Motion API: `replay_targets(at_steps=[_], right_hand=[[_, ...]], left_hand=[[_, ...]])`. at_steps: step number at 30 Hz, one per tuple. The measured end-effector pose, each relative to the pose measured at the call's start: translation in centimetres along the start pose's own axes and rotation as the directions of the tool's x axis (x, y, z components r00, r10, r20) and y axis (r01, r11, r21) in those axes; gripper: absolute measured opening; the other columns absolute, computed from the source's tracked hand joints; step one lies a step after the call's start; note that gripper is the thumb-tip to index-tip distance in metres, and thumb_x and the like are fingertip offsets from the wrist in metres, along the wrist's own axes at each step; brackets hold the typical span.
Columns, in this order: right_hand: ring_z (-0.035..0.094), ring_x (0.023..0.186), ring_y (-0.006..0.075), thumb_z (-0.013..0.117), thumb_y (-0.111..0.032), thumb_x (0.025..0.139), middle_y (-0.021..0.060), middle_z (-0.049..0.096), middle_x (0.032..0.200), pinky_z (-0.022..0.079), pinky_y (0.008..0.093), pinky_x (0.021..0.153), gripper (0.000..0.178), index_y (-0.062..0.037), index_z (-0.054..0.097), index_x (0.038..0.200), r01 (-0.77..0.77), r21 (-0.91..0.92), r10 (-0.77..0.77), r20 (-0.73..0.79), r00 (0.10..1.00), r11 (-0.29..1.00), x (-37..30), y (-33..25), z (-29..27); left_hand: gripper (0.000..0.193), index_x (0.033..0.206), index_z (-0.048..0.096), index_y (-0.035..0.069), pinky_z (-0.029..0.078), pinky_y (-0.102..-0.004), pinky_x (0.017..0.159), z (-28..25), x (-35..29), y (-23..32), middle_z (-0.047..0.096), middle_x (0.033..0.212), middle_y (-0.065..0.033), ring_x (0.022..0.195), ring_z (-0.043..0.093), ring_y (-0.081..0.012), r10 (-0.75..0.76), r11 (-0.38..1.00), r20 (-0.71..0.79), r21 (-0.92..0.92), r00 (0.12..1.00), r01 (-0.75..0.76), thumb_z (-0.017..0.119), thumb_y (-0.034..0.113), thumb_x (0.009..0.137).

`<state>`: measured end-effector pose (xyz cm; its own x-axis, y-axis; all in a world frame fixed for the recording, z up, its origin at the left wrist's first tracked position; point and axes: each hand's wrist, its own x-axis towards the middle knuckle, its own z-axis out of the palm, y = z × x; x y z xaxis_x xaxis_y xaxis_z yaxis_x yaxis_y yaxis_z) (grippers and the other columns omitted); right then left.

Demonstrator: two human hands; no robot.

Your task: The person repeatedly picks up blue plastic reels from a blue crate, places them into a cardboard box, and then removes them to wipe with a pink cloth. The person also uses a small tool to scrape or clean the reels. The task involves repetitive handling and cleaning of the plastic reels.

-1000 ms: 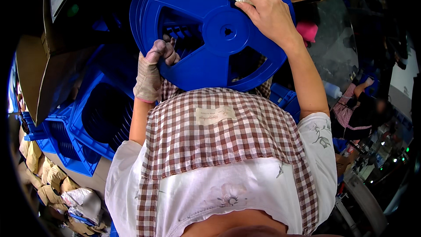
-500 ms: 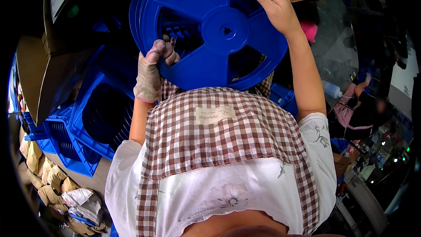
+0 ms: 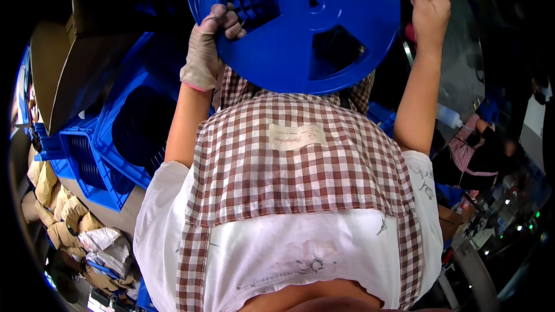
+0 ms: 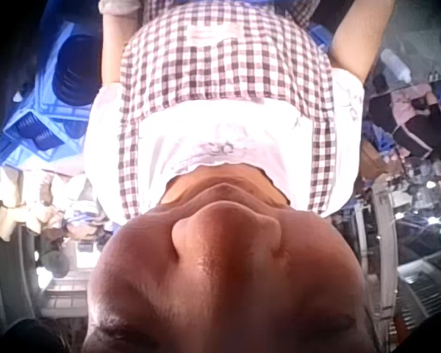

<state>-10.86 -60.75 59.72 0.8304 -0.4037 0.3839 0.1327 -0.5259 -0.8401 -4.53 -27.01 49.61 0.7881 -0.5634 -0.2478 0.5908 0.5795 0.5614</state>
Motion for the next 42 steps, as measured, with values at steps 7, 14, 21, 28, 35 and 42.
replay_targets(at_steps=[7, 14, 21, 28, 35, 42], right_hand=[[0.041, 0.061, 0.0032, 0.058, -0.031, 0.093, -0.0060, 0.050, 0.072, 0.034, 0.0190, 0.053, 0.035, -0.0032, 0.062, 0.114, -0.537, 0.164, 0.524, 0.121, 0.843, 0.827, -7.2, 5.7, -0.8], [0.060, 0.083, 0.0104, 0.064, -0.013, 0.089, 0.0043, 0.063, 0.099, 0.050, 0.0213, 0.068, 0.033, 0.0004, 0.054, 0.117, -0.204, 0.421, 0.203, 0.049, 0.978, 0.884, -6.2, 0.5, -0.7], [0.065, 0.081, 0.0228, 0.072, -0.039, 0.072, 0.0133, 0.064, 0.098, 0.054, 0.0324, 0.068, 0.065, -0.0019, 0.052, 0.121, 0.306, 0.646, -0.517, 0.160, 0.841, 0.699, -4.8, -13.0, 8.1], [0.067, 0.079, 0.0207, 0.067, -0.043, 0.083, 0.0072, 0.067, 0.085, 0.052, 0.0294, 0.070, 0.048, -0.0073, 0.058, 0.114, 0.161, 0.424, -0.419, 0.632, 0.651, 0.891, -5.8, -11.8, 13.2], [0.063, 0.067, 0.0188, 0.053, -0.048, 0.090, 0.0057, 0.064, 0.077, 0.050, 0.0297, 0.061, 0.040, -0.0109, 0.059, 0.105, 0.217, -0.233, -0.117, 0.380, 0.918, 0.948, -2.7, -0.4, 7.9], [0.062, 0.079, 0.0213, 0.053, -0.037, 0.092, 0.0032, 0.060, 0.087, 0.050, 0.0335, 0.069, 0.031, -0.0111, 0.061, 0.108, 0.412, -0.490, -0.217, 0.406, 0.888, 0.768, -1.9, 3.6, 7.2]], left_hand=[[0.034, 0.110, 0.048, 0.001, 0.040, -0.0266, 0.065, -1.7, 2.6, 0.4, 0.041, 0.072, 0.0036, 0.061, 0.041, -0.0089, -0.013, 0.986, -0.041, -0.168, 0.999, 0.006, 0.063, 0.022, 0.089], [0.033, 0.107, 0.051, 0.003, 0.047, -0.0242, 0.063, -0.5, 2.6, 0.5, 0.048, 0.075, 0.0027, 0.067, 0.049, -0.0084, -0.008, 0.999, -0.046, 0.051, 0.999, 0.010, 0.067, 0.020, 0.084], [0.036, 0.117, 0.050, 0.003, 0.051, -0.0233, 0.074, -0.9, 2.8, 2.0, 0.060, 0.094, -0.0031, 0.087, 0.059, -0.0116, -0.093, 0.993, -0.048, 0.065, 0.995, 0.096, 0.061, 0.023, 0.089], [0.036, 0.117, 0.048, 0.001, 0.050, -0.0262, 0.074, -1.5, 4.1, 3.3, 0.054, 0.086, -0.0018, 0.078, 0.055, -0.0108, -0.183, 0.983, 0.055, -0.017, 0.982, 0.184, 0.060, 0.020, 0.089], [0.049, 0.130, 0.034, -0.004, 0.047, -0.0278, 0.073, -1.1, 3.4, 3.2, 0.044, 0.078, 0.0007, 0.067, 0.047, -0.0084, -0.133, 0.986, 0.066, 0.106, 0.989, 0.126, 0.055, 0.020, 0.093], [0.030, 0.107, 0.053, 0.003, 0.046, -0.0306, 0.066, -1.7, 2.5, 1.9, 0.044, 0.075, 0.0004, 0.063, 0.046, -0.0094, -0.100, 0.984, 0.037, 0.154, 0.994, 0.093, 0.064, 0.022, 0.086]])
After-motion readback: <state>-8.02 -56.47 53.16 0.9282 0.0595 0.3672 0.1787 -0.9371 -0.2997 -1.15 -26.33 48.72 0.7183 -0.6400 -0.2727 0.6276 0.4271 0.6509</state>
